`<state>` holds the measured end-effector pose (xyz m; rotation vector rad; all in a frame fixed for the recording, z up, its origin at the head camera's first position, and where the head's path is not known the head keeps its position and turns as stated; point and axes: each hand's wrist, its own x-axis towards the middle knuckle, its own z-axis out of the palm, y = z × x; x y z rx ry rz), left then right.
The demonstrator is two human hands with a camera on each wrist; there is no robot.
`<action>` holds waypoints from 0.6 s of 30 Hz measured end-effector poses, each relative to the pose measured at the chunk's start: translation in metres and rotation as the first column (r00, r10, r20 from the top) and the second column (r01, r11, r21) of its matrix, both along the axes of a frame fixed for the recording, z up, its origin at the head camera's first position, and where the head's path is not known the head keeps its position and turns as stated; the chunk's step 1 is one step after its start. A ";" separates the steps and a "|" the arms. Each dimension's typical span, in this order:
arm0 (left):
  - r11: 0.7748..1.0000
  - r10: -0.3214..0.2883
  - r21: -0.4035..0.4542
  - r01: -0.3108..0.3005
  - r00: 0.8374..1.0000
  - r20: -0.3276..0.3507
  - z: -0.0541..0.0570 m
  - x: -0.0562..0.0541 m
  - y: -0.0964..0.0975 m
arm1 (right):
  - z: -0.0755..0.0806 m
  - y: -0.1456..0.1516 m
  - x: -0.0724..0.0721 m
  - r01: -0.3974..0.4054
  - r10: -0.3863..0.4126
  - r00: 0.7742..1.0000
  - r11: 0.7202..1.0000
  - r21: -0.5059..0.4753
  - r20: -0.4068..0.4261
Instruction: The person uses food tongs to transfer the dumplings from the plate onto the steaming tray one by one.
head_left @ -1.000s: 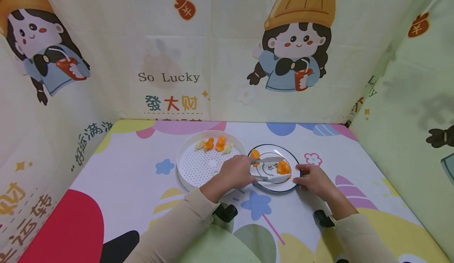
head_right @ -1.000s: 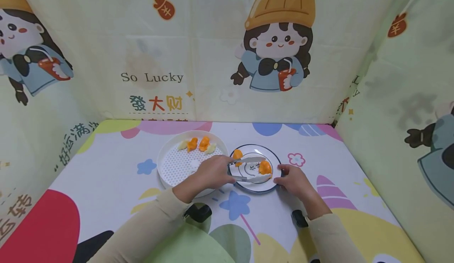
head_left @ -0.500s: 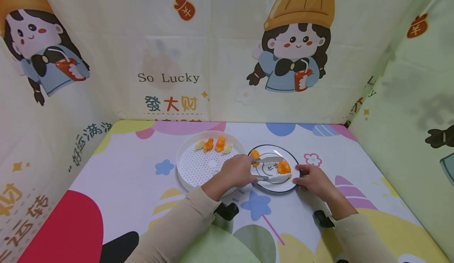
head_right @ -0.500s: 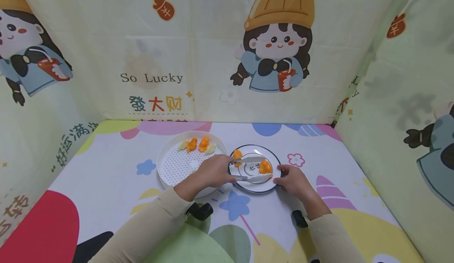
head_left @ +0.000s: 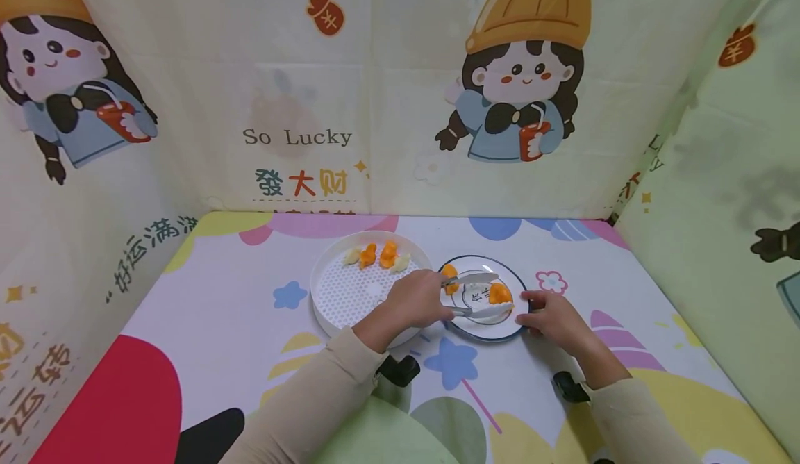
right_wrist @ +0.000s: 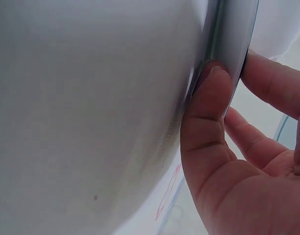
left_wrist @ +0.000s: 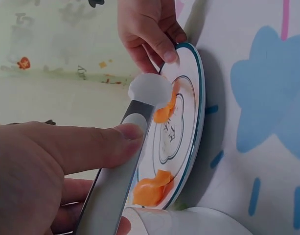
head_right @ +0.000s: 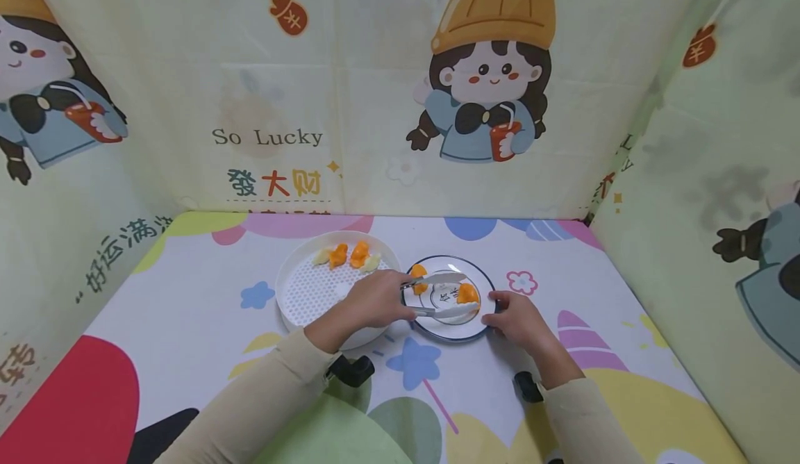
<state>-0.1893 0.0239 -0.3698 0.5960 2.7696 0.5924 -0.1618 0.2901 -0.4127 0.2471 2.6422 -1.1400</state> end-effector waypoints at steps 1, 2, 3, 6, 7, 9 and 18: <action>1.000 0.000 0.001 0.000 1.000 -0.002 0.000 0.000 0.000 | 0.000 0.000 0.000 0.001 -0.001 1.000 1.000 0.002 0.000; 1.000 -0.002 0.000 0.002 1.000 -0.004 0.000 0.000 -0.001 | 0.000 0.000 0.000 0.001 -0.001 1.000 1.000 0.003 0.000; 1.000 -0.004 -0.002 0.004 1.000 -0.001 0.001 0.001 -0.001 | 0.000 0.000 0.000 0.002 -0.002 1.000 1.000 0.002 0.002; 1.000 -0.012 -0.013 0.012 1.000 -0.003 0.000 0.002 -0.001 | 0.001 0.000 0.000 0.005 -0.005 1.000 1.000 0.000 0.006; 1.000 -0.016 -0.013 0.016 1.000 -0.006 0.000 0.003 -0.001 | 0.001 0.000 0.000 0.006 -0.006 1.000 1.000 0.000 0.006; 1.000 -0.022 -0.010 0.022 1.000 -0.009 0.000 0.004 -0.001 | 0.001 0.000 0.000 0.006 -0.006 1.000 1.000 -0.001 0.005; 0.999 -0.015 -0.032 0.014 1.000 -0.015 0.000 0.008 0.004 | 0.001 0.001 0.000 0.011 -0.011 1.000 1.000 -0.003 0.003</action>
